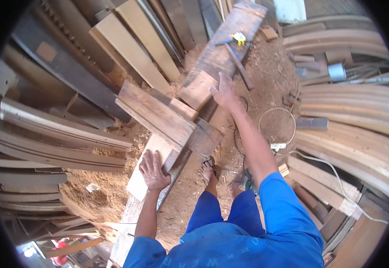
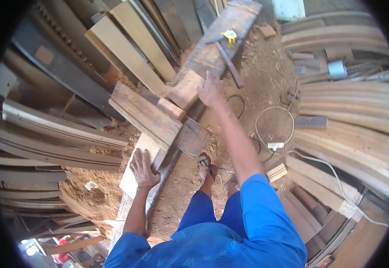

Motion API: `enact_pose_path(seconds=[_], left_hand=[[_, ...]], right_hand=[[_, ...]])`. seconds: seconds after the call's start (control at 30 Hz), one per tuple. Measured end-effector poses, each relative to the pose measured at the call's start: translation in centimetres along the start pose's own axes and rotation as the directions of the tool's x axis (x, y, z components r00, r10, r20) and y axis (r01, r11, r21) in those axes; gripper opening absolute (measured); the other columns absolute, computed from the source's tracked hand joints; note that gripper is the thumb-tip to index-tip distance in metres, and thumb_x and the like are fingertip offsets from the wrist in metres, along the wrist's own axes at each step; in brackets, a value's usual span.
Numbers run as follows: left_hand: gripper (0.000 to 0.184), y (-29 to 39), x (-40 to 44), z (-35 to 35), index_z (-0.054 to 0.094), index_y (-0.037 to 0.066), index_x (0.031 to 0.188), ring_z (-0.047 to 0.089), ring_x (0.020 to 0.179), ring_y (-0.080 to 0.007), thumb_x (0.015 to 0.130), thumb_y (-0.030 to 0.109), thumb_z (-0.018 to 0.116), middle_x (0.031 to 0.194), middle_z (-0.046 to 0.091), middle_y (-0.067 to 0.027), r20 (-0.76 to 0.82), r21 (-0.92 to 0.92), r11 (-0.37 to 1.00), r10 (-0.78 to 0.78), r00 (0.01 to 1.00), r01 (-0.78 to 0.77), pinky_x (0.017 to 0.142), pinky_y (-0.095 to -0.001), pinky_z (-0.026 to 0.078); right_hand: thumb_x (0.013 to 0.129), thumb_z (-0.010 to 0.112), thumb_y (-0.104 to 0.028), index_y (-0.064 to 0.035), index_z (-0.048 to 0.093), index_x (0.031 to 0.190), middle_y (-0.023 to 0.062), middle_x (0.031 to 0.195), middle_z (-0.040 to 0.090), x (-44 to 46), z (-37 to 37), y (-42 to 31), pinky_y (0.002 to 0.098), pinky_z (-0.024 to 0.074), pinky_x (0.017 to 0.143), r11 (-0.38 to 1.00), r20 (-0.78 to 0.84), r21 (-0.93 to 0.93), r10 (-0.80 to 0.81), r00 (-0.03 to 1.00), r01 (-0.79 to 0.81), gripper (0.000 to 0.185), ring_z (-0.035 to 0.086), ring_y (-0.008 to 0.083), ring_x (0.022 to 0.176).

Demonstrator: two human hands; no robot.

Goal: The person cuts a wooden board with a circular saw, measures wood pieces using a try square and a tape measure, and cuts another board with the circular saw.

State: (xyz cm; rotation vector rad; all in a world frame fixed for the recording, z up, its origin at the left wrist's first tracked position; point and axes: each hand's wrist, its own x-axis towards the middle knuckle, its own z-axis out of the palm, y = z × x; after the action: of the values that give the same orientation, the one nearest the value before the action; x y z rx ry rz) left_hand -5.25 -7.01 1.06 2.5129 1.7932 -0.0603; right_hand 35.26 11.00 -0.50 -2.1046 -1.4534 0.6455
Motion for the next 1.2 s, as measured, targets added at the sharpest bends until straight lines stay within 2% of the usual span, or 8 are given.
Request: enact_pose_path(seconds=[0.17,0.27,0.53,0.73,1.0,1.07,1.13,1.2], left_hand=[[0.103,0.0,0.2,-1.2,0.035,0.016,0.164,0.031,0.148,-0.0493,0.067,0.023,0.07,0.166,0.027,-0.0303,0.011,-0.14,0.989,-0.034,0.999,0.035,0.118,-0.0604,0.025],[0.101,-0.6,0.0,-0.6,0.038,0.015,0.162,0.031,0.148,-0.0494,0.067,0.023,0.071,0.165,0.029,-0.03,-0.005,-0.146,0.989,-0.028,1.0,0.027,0.118,-0.0616,0.025],[0.103,-0.8,0.3,-1.8,0.038,0.016,0.162,0.031,0.15,-0.0476,0.066,0.024,0.076,0.166,0.029,-0.0286,-0.003,-0.224,0.974,-0.022,1.0,0.02,0.121,-0.0594,0.025],[0.107,-1.9,0.4,-2.6,0.026,0.015,0.167,0.019,0.158,-0.0483,0.076,0.035,0.079,0.172,0.017,-0.0283,0.181,-0.325,0.944,0.007,0.983,0.053,0.125,-0.0618,0.02],[0.116,-2.7,-0.6,-2.8,0.025,0.013,0.167,0.017,0.159,-0.0448,0.068,0.035,0.081,0.172,0.014,-0.0295,0.169,-0.441,0.896,0.031,0.985,0.047,0.128,-0.057,0.016],[0.116,-2.7,-0.8,-2.9,0.027,0.014,0.166,0.019,0.159,-0.0443,0.066,0.034,0.082,0.172,0.015,-0.0291,0.157,-0.414,0.909,0.025,0.987,0.042,0.128,-0.0563,0.016],[0.117,-2.4,-1.2,-1.6,0.029,0.014,0.165,0.02,0.159,-0.0437,0.063,0.03,0.084,0.172,0.017,-0.0276,0.07,-0.431,0.902,0.001,0.998,0.029,0.128,-0.0558,0.016],[0.118,-2.3,-1.5,-0.4,0.03,0.014,0.165,0.021,0.158,-0.0433,0.061,0.029,0.084,0.172,0.018,-0.0263,-0.019,-0.463,0.886,-0.016,1.0,0.005,0.129,-0.0556,0.016]], right_hand=[[0.085,0.078,-0.037,0.0092,0.052,0.146,0.0303,0.14,0.063,2.4,0.1,-3.2,0.0451,0.0457,0.113,0.974,0.234,-0.147,0.206,0.95,-0.175,0.081,0.062,0.0407,0.13],[0.083,0.081,-0.037,0.0086,0.061,0.138,0.0228,0.13,0.07,4.7,4.0,4.5,0.0405,0.0512,0.104,0.993,0.249,0.102,0.029,0.968,-0.056,0.074,0.068,0.0309,0.119],[0.078,0.089,-0.03,-0.0009,0.061,0.119,0.0069,0.105,0.068,0.1,-3.0,0.4,0.0409,0.0531,0.08,0.653,0.364,0.584,0.32,0.875,-0.482,0.058,0.063,0.0183,0.087],[0.089,0.08,-0.022,0.0017,0.048,0.142,0.0168,0.135,0.057,-2.5,-7.7,-10.7,0.0392,0.0477,0.101,0.933,-0.096,0.354,-0.037,0.995,0.069,0.066,0.059,0.0256,0.117],[0.093,0.074,-0.018,-0.0032,0.049,0.148,0.0179,0.143,0.059,-2.9,2.8,-26.9,0.0388,0.0435,0.113,0.855,0.312,0.304,-0.507,0.804,0.421,0.062,0.057,0.0282,0.13],[0.087,0.077,-0.02,-0.0044,0.052,0.143,0.0228,0.145,0.059,-7.1,4.7,-34.4,0.0451,0.0436,0.114,0.792,0.459,-0.165,-0.466,0.757,0.588,0.062,0.057,0.0386,0.133],[0.085,0.076,-0.022,-0.0078,0.051,0.143,0.0246,0.144,0.059,-8.6,10.1,-35.4,0.0493,0.0453,0.111,0.489,0.347,-0.308,-0.741,0.575,0.816,0.064,0.057,0.0435,0.131],[0.086,0.074,-0.023,-0.0122,0.048,0.145,0.0256,0.143,0.06,-10.4,13.8,-38.1,0.0517,0.0476,0.107,0.513,0.547,-0.332,-0.578,0.605,0.791,0.066,0.06,0.0461,0.128]])
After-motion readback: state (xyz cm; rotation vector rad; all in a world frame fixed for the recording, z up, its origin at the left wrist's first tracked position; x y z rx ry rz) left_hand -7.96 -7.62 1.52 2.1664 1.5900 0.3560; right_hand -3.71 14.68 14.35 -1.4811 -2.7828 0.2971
